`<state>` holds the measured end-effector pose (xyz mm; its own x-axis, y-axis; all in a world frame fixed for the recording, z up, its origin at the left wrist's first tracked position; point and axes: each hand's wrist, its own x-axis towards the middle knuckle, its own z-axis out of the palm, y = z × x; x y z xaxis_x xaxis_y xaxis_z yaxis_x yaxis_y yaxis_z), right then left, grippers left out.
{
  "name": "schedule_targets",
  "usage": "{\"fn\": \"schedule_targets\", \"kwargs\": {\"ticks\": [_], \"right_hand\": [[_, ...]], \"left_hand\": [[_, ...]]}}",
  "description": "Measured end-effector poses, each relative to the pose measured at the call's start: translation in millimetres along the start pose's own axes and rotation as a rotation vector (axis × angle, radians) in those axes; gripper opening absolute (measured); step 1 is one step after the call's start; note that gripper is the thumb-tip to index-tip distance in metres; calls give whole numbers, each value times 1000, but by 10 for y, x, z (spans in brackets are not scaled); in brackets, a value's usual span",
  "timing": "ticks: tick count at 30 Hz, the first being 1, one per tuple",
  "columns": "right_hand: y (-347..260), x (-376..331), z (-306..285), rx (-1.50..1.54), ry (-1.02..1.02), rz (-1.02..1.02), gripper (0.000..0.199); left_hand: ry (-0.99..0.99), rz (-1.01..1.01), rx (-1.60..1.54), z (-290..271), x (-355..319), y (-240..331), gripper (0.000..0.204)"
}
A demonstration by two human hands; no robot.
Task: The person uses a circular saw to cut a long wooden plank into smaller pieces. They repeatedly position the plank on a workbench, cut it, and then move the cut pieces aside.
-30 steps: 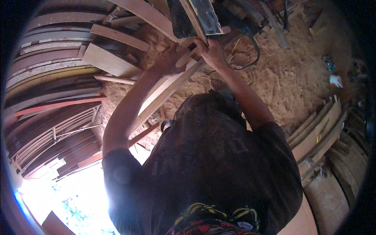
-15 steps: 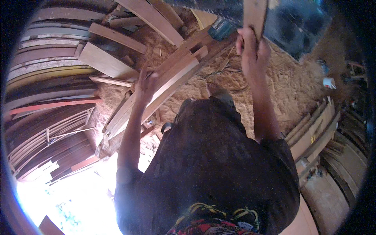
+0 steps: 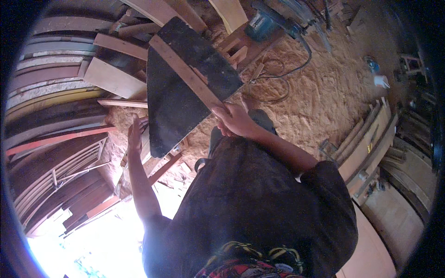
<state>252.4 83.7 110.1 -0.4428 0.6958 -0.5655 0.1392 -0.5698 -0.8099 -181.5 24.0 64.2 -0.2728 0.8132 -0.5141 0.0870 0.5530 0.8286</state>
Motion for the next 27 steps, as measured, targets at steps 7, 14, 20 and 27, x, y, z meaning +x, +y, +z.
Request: {"fn": "schedule_targets", "kwargs": {"ticks": [7,14,20,27], "right_hand": [[-63,360,-82,-33,-41,-54,45],[-276,446,-115,-6,-65,-39,43],[-105,569,-75,-72,-61,-73,47],[-170,479,-90,-40,-111,-91,46]], "left_hand": [[110,163,218,372,-207,214,34],[219,107,204,368,-200,109,32],[221,212,118,352,-173,-3,42],[222,190,160,386,-273,94,38]]}}
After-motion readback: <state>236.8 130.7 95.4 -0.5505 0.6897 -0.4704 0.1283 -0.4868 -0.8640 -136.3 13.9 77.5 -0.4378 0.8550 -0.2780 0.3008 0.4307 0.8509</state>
